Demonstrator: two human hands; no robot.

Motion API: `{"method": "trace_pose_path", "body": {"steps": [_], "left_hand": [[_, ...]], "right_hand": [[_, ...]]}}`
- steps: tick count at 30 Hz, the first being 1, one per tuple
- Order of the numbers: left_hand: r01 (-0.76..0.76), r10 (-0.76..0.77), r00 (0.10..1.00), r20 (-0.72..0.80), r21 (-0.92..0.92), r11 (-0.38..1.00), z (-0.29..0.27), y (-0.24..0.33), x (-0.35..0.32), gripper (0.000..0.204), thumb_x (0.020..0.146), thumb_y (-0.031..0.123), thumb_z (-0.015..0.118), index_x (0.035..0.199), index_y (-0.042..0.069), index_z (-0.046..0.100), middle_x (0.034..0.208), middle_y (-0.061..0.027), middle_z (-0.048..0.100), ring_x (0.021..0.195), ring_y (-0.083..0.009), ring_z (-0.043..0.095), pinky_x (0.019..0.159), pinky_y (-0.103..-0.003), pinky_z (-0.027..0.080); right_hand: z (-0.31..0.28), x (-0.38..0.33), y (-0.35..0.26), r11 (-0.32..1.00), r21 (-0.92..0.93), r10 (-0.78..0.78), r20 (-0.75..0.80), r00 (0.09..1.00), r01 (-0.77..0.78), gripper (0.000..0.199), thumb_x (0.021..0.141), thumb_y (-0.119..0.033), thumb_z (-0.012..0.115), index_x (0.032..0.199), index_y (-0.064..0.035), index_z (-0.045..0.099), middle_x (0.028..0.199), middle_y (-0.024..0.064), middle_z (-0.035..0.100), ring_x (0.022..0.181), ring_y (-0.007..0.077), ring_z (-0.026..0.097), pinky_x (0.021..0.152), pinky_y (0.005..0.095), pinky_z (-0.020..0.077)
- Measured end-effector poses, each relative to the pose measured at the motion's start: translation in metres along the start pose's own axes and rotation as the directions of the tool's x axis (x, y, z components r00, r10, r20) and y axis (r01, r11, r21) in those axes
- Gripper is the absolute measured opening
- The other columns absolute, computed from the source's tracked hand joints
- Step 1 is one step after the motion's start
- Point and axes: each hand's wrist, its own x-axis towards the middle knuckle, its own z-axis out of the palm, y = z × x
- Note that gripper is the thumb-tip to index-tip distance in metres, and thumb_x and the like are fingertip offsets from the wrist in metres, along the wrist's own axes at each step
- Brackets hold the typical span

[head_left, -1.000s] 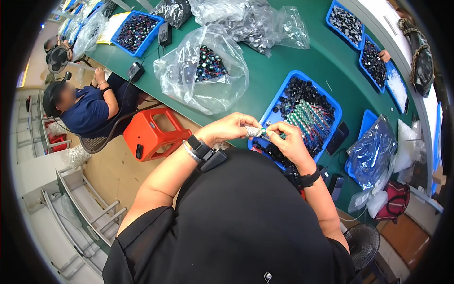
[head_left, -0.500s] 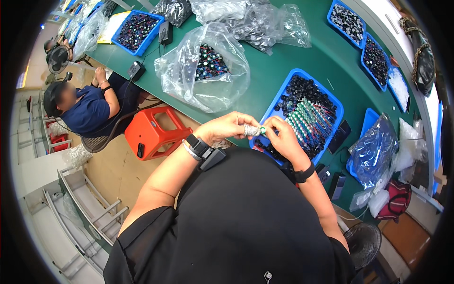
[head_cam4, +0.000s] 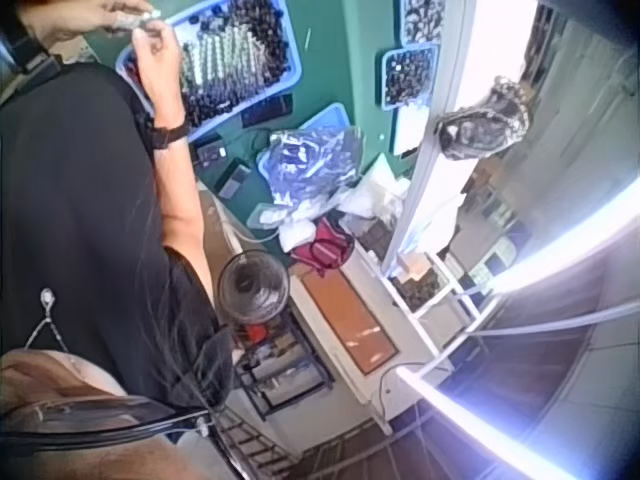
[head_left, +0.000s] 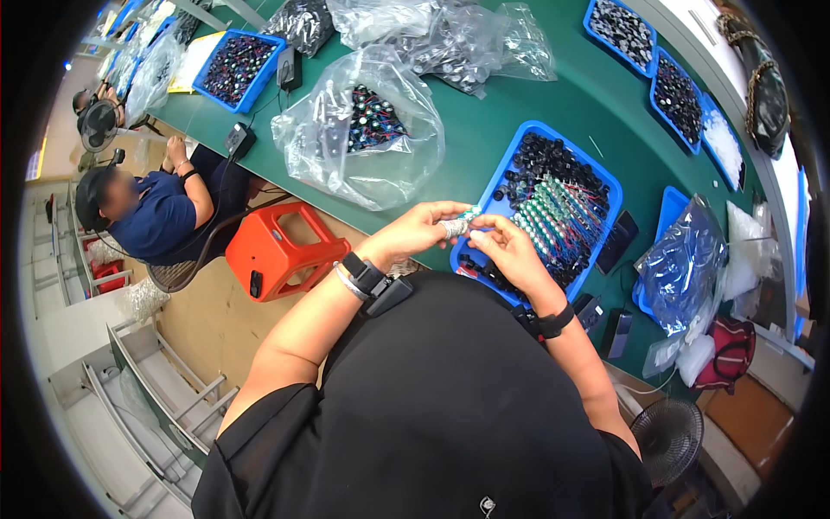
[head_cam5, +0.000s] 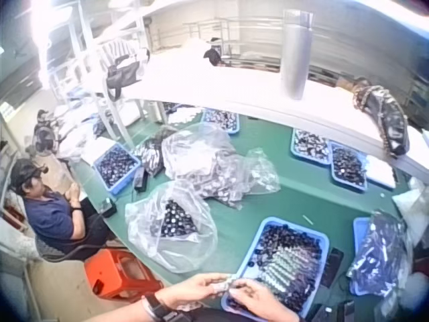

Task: The person sits at a green workbench and repeatedly picks up small cylindrical electronic components from a blue tray. They use a tool to manipulate the components, likely inserting or adjusting them, before placing them back into the tray. The process is repetitive and involves handling multiple small items one by one.

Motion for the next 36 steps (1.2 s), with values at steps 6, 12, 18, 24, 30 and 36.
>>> {"method": "trace_pose_path", "body": {"steps": [6,12,18,24,30,36], "left_hand": [[-0.183,0.181,0.983,0.036,0.084,0.979,0.034,0.003,0.034,0.051,0.092,0.010,0.053,0.139,0.003,0.034,0.107,-0.0081,0.059,0.094,-0.0114,0.056,0.080,-0.027,0.047],[-0.148,0.233,0.972,0.001,0.776,0.613,0.015,-0.028,0.088,0.039,0.083,0.011,0.062,0.120,0.001,0.055,0.116,-0.0150,0.059,0.101,-0.0302,0.058,0.092,-0.037,0.045],[-0.265,0.372,0.882,0.289,0.957,-0.116,0.027,-0.072,0.108,0.022,0.079,0.009,0.052,0.097,0.005,0.064,0.097,-0.0078,0.055,0.094,-0.0259,0.048,0.082,-0.035,0.040],[-0.310,0.409,0.860,0.303,0.949,-0.052,0.026,-0.069,0.113,0.017,0.076,0.002,0.058,0.093,0.004,0.061,0.095,-0.0084,0.055,0.091,-0.0249,0.052,0.077,-0.038,0.043],[-0.028,0.030,0.998,0.052,-0.044,0.999,0.050,-0.004,0.099,0.026,0.083,-0.005,0.055,0.109,-0.001,0.058,0.095,-0.0070,0.059,0.088,-0.0181,0.062,0.073,-0.031,0.053],[-0.029,0.038,0.988,0.150,-0.063,0.998,0.061,0.031,0.068,0.042,0.083,-0.003,0.057,0.124,-0.006,0.050,0.105,-0.0118,0.064,0.094,-0.0142,0.062,0.086,-0.027,0.048]], "right_hand": [[-0.023,0.009,-0.001,0.959,0.284,0.047,-0.189,0.981,0.009,0.013,0.089,-0.014,0.060,0.092,-0.0022,0.064,0.091,0.0051,0.066,0.081,0.0106,0.060,0.078,0.0262,0.0463],[-0.069,-0.004,-0.002,0.831,0.528,0.044,-0.372,0.927,0.173,0.016,0.096,-0.020,0.049,0.100,-0.0054,0.054,0.085,0.0052,0.059,0.076,0.0148,0.060,0.073,0.0300,0.0509],[-0.072,-0.028,0.031,0.980,0.195,0.086,-0.303,0.949,-0.027,0.025,0.098,-0.022,0.046,0.107,-0.0005,0.055,0.079,0.0016,0.053,0.065,0.0094,0.049,0.060,0.0239,0.0430],[-0.072,-0.035,0.032,0.972,0.230,0.132,-0.331,0.934,-0.056,0.022,0.095,-0.019,0.052,0.107,-0.0013,0.055,0.082,0.0023,0.058,0.068,0.0078,0.051,0.061,0.0233,0.0425],[-0.073,-0.031,0.011,0.987,0.152,0.088,-0.280,0.956,-0.046,0.021,0.094,-0.019,0.054,0.107,-0.0026,0.057,0.082,0.0021,0.060,0.067,0.0064,0.051,0.060,0.0207,0.0415],[-0.068,-0.024,-0.007,0.992,0.112,-0.028,-0.314,0.949,0.066,0.018,0.093,-0.020,0.056,0.101,-0.0046,0.058,0.080,0.0005,0.060,0.066,0.0042,0.049,0.058,0.0186,0.0389]]}}
